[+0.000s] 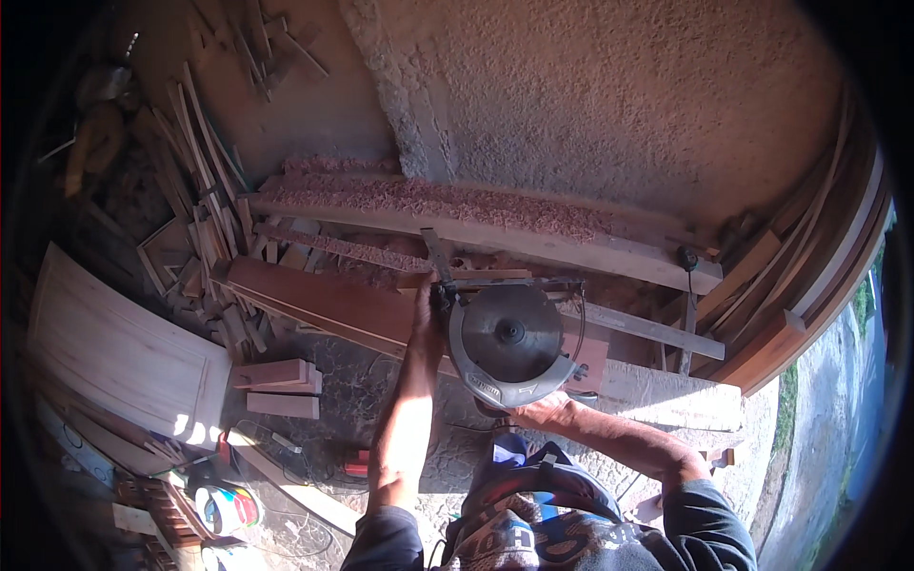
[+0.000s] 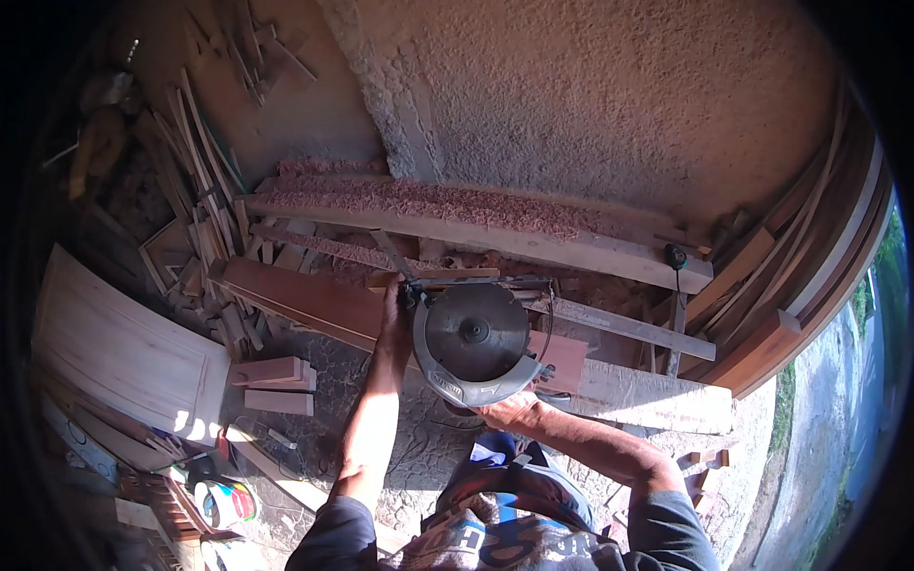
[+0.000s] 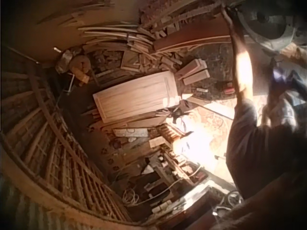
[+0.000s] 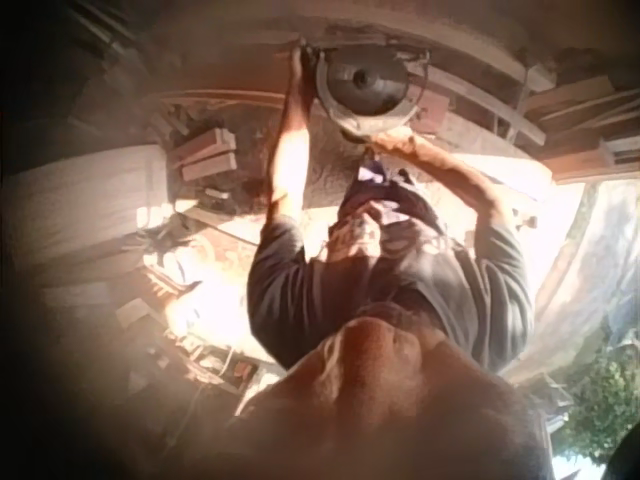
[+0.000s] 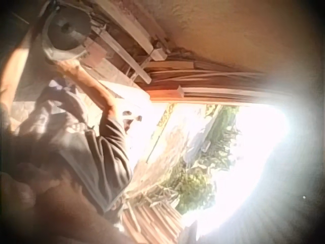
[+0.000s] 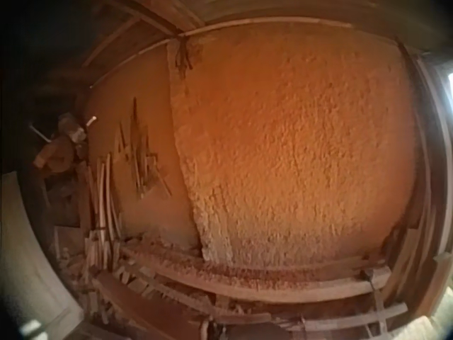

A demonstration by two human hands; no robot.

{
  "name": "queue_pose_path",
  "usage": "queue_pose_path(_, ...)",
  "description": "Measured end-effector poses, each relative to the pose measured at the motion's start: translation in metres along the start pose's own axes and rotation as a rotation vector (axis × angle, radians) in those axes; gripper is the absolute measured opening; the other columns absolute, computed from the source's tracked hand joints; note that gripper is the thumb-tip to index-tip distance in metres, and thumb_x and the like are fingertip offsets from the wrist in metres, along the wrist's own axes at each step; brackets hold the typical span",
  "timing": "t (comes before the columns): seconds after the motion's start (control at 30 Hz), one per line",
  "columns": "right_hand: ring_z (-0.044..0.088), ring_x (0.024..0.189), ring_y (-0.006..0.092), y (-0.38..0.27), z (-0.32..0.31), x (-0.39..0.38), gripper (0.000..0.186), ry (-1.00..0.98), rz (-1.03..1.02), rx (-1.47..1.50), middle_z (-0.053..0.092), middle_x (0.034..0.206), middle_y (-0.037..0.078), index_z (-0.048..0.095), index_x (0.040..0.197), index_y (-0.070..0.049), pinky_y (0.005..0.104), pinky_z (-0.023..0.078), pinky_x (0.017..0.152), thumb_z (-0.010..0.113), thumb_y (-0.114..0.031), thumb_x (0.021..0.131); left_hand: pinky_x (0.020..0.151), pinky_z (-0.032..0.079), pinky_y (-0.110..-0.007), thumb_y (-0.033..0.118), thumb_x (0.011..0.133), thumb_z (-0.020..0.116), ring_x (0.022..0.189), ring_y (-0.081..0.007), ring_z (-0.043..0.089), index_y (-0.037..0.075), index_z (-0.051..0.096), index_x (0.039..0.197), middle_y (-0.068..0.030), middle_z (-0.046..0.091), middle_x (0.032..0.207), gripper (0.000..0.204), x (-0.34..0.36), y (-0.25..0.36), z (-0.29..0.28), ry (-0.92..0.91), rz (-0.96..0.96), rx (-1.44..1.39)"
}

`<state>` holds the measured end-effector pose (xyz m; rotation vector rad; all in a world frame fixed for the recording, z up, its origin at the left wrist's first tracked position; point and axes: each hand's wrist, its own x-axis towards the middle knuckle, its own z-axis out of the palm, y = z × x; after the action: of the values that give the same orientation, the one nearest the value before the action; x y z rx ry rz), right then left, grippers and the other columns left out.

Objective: The person uses a circular saw to cut a wooden plank resting on support beams. They guide the saw along a line, use a tape measure to check dimensions, and manage the power cable while working on the concrete floor.

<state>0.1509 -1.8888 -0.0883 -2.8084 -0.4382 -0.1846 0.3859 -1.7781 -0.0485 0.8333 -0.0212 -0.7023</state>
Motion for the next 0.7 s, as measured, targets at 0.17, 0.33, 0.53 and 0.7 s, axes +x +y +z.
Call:
queue_pose_path(0.17,0.065,0.112,0.0339,0.002,-0.014,0.013,0.043,-0.031,0.019,-0.07,0.065,0.127,0.012,0.055,0.136,-0.02,0.0532,0.051,0.096,0.053,-0.024,0.094,0.079,0.049,-0.034,0.059,0.091,0.063,0.086,-0.0147,0.058,0.018,0.064,0.102,0.0024,0.061,0.091,0.043,0.028,-0.012,-0.039,-0.055,-0.081,-0.005)
queue_pose_path(0.33,0.069,0.097,0.0304,0.002,-0.023,0.018,0.034,0.098,-0.039,-0.126,0.07,0.111,0.008,0.062,0.125,-0.02,0.0493,0.056,0.08,0.057,-0.025,0.091,0.075,0.05,-0.031,0.055,0.094,0.062,0.082,-0.0124,0.059,0.016,0.064,0.102,0.002,0.062,0.088,0.04,0.025,-0.017,-0.029,0.067,-0.078,-0.097)
queue_pose_path(0.53,0.069,0.081,0.0301,0.008,-0.003,0.015,0.03,0.085,-0.159,-0.215,0.068,0.092,0.006,0.064,0.111,-0.015,0.0487,0.055,0.069,0.065,-0.033,0.087,0.076,0.05,-0.032,0.055,0.096,0.059,0.083,-0.0124,0.058,0.015,0.064,0.104,0.0017,0.062,0.088,0.041,0.054,-0.03,-0.065,0.058,0.034,-0.121)
queue_pose_path(0.7,0.069,0.086,0.0308,0.01,-0.009,0.022,0.044,0.037,-0.221,-0.076,0.067,0.097,0.008,0.061,0.115,-0.013,0.0495,0.055,0.071,0.071,-0.041,0.082,0.083,0.05,-0.032,0.054,0.099,0.056,0.095,-0.0148,0.06,0.009,0.062,0.115,-0.003,0.063,0.096,0.048,0.034,-0.016,-0.078,0.404,0.127,0.143)
